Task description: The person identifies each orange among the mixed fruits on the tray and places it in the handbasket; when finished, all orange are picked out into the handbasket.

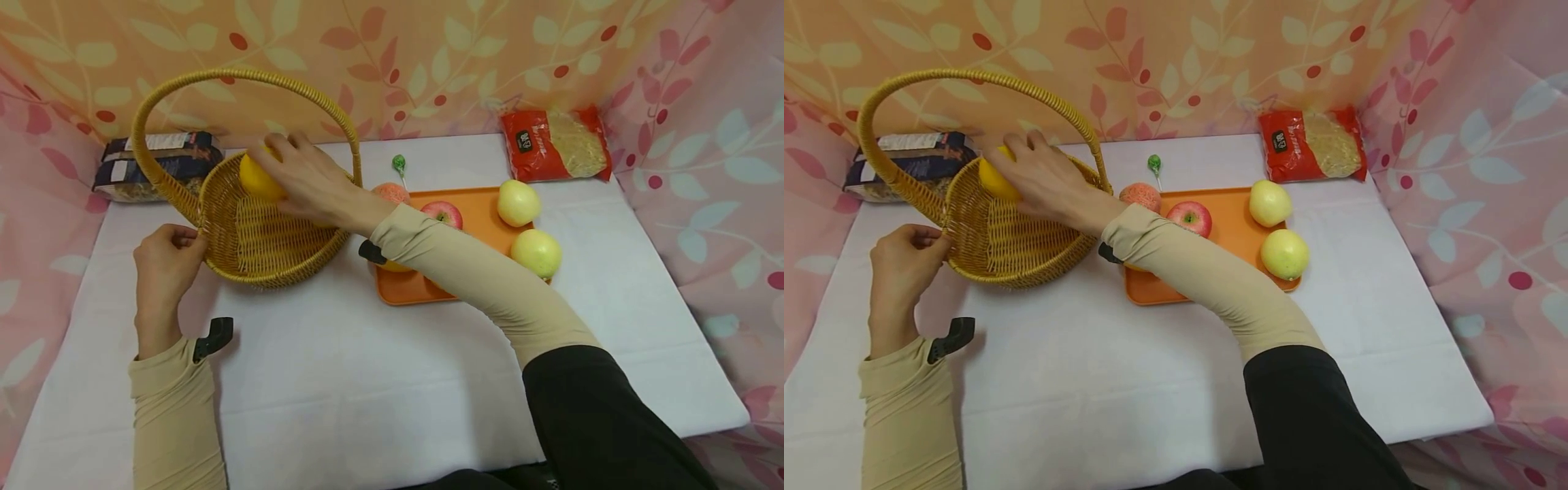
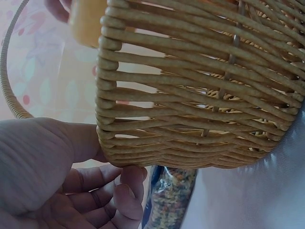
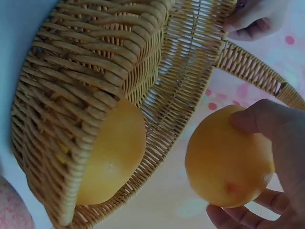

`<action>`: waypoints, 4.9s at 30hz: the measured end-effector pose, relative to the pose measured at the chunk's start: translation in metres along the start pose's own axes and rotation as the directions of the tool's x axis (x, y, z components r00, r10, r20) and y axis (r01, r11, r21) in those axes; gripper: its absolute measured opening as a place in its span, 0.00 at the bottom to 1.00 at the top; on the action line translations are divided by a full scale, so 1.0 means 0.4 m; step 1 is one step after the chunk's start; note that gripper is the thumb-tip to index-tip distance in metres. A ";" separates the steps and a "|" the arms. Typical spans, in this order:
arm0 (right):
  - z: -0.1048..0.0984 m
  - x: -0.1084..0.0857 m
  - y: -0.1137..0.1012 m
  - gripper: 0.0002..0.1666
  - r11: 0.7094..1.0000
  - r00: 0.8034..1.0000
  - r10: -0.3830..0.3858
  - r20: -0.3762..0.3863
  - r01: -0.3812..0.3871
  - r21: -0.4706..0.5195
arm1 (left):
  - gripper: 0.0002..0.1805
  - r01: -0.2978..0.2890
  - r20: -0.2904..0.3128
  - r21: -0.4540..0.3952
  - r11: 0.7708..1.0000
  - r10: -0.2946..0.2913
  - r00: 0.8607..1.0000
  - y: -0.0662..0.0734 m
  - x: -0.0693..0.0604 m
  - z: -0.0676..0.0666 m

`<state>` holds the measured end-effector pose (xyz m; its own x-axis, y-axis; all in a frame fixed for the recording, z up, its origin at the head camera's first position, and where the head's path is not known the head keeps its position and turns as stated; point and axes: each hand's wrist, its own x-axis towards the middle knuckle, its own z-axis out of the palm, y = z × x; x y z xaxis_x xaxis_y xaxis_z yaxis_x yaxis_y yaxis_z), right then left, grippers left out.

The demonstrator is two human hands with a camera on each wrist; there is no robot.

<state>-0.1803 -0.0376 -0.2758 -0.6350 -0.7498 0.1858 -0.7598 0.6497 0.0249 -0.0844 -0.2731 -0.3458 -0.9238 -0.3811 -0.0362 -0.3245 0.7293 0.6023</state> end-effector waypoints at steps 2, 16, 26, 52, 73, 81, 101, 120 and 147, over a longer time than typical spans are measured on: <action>0.009 0.012 -0.003 0.39 0.999 1.000 0.000 0.013 0.001 -0.036 | 0.21 -0.002 0.003 0.000 1.000 0.002 1.000 -0.001 0.000 -0.001; 0.065 0.067 -0.008 0.22 0.984 0.998 0.004 -0.068 -0.016 -0.179 | 0.20 -0.013 -0.014 -0.008 1.000 0.013 1.000 -0.001 0.000 0.002; 0.100 0.078 -0.009 0.21 0.968 0.996 -0.040 -0.084 0.018 -0.249 | 0.20 0.010 0.001 -0.001 1.000 -0.010 1.000 0.001 0.000 -0.001; 0.130 0.073 -0.003 0.25 0.973 0.979 0.064 0.193 -0.019 -0.230 | 0.20 -0.005 -0.013 -0.003 1.000 0.005 1.000 0.007 0.002 -0.002; 0.049 0.026 -0.014 0.27 0.985 0.994 -0.047 0.101 0.062 -0.159 | 0.20 0.007 0.000 0.007 1.000 -0.007 1.000 -0.003 0.001 -0.002; -0.058 -0.104 0.023 0.26 0.994 0.993 -0.113 -0.022 0.113 -0.004 | 0.19 0.007 -0.012 0.001 1.000 -0.007 1.000 0.008 0.002 -0.003; -0.041 -0.485 0.163 0.29 0.993 0.997 -0.057 -0.057 0.062 0.100 | 0.20 -0.008 -0.027 -0.002 1.000 0.008 1.000 -0.001 0.000 0.005; 0.071 -0.697 0.200 0.44 0.985 0.992 0.110 -0.066 -0.100 0.142 | 0.20 -0.007 -0.023 0.005 1.000 0.007 1.000 -0.001 -0.001 0.004; 0.116 -0.715 0.196 0.43 0.978 0.983 0.147 -0.107 -0.128 0.163 | 0.21 -0.010 -0.004 -0.008 1.000 0.010 1.000 -0.004 0.004 0.000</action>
<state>-0.0647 0.2217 -0.3727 -0.7212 -0.6286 0.2912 -0.6845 0.7113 -0.1597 -0.0853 -0.2749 -0.3471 -0.9261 -0.3762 -0.0274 -0.3139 0.7286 0.6087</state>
